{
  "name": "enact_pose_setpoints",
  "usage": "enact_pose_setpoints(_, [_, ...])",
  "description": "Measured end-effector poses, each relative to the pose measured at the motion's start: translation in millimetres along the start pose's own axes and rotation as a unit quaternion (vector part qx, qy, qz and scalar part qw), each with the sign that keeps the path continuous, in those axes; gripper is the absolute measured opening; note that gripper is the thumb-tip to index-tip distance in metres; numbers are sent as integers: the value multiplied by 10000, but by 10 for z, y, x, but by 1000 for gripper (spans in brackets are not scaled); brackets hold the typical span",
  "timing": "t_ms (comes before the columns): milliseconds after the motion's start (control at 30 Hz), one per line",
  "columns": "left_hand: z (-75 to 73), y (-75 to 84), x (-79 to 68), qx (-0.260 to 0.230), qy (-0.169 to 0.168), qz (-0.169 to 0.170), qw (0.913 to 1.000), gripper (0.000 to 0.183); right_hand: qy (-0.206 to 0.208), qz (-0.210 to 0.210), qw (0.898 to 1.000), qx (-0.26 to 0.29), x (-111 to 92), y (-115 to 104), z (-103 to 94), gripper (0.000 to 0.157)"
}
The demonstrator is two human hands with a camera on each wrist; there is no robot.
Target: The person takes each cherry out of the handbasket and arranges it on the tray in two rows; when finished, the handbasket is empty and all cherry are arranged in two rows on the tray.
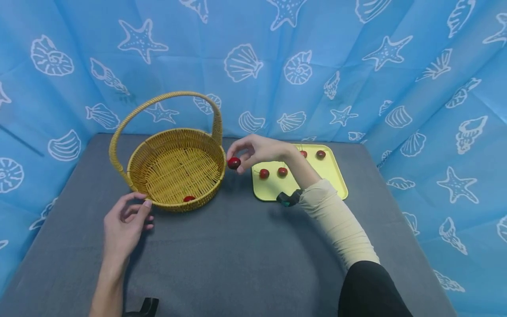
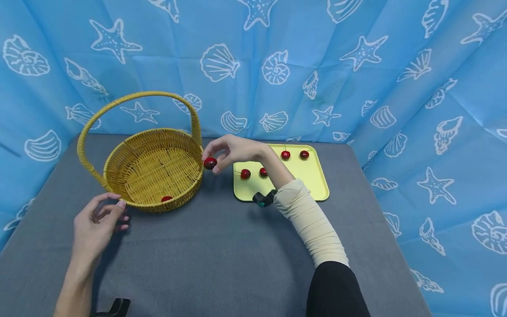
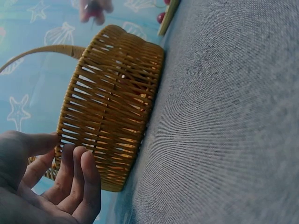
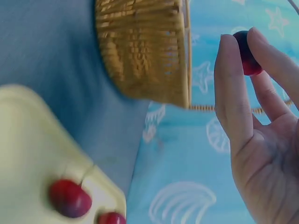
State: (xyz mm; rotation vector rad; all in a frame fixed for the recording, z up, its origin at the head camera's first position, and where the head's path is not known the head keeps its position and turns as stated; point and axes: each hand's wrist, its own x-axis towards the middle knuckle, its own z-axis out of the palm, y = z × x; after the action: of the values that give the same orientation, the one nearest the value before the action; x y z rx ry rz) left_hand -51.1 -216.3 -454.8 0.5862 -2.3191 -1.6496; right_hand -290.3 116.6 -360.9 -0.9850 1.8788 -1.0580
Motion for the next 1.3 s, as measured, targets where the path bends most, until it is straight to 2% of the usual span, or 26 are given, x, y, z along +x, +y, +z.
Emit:
enact_pose_setpoints(167, [-10,-9,5,-81,-13,-6,10000,32,335,152,9992,-136,-318,120,-122,39])
enact_pose_setpoints(367, [-19,-24,4,-187,7,48,9998,31,771,591,9952,-76,-665,250,-250,42])
enact_pose_setpoints(533, [-19,-41,14,-194,-6,25,9998,31,1185,949,9882,-204,-944,381,-339,42])
enact_pose_setpoints(800, [-22,-44,6,-143,-7,37,9999,31,1863,1265,9739,-293,-1322,689,-409,42])
enact_pose_setpoints(933, [-11,-40,4,-78,12,51,10000,31,2148,1404,9654,-466,-1459,871,-394,42])
enact_pose_setpoints(1067, [5,-33,10,-5,44,15,10000,31,2296,1440,9615,-462,-1545,1025,-341,40])
enact_pose_setpoints(1300, [22,-20,11,76,75,3,9999,31,2392,1208,9576,-1059,-1576,1228,-246,36])
